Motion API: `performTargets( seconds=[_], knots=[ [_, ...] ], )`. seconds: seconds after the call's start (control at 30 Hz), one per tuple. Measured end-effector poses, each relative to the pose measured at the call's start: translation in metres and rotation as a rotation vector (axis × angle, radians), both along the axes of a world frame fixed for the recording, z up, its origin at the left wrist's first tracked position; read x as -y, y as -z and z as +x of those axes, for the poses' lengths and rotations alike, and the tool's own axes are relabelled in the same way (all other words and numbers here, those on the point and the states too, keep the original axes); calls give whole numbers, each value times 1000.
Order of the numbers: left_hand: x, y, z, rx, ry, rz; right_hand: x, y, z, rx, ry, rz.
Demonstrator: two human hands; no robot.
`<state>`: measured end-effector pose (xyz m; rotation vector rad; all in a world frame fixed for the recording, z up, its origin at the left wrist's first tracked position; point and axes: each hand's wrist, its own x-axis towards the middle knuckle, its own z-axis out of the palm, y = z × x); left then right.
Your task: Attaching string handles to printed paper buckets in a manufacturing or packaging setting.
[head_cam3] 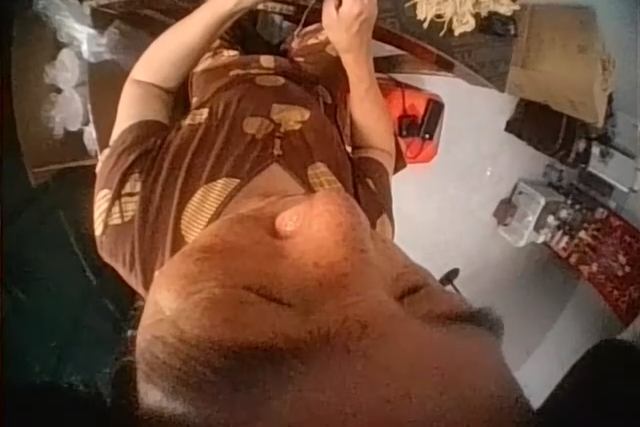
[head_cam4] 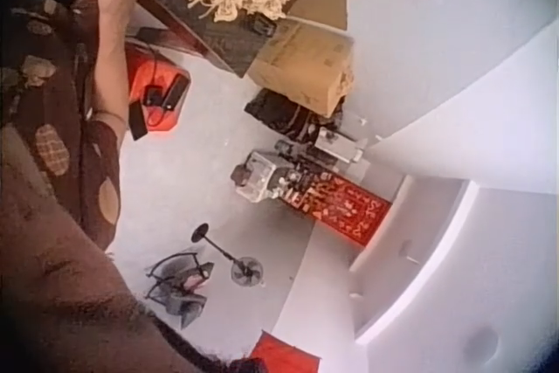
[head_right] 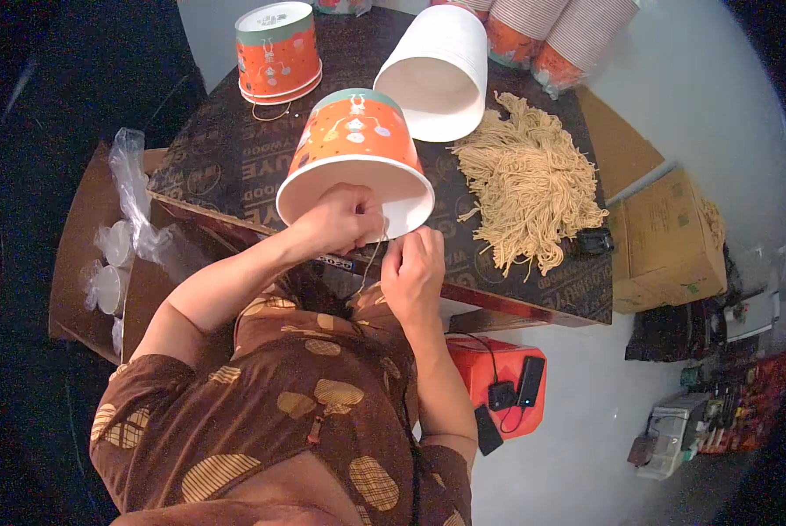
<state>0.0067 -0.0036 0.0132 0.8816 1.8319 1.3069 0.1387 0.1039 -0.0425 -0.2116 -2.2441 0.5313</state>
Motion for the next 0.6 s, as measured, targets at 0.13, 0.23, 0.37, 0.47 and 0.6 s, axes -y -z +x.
performTargets(
  seconds=[0.13,0.23,0.37,0.47,0.6],
  knots=[
    [-3,14,0,205,-27,187,1,-1,-3,-4,24,2],
    [-7,12,3,295,-10,269,1,-3,-3,22,34,-10],
    [-10,12,2,418,0,252,2,-3,-4,27,36,-28],
    [-8,0,4,296,20,159,2,-2,-5,26,44,-31],
    [-17,20,4,-143,-83,175,2,-4,-6,58,44,-28]
  ],
)
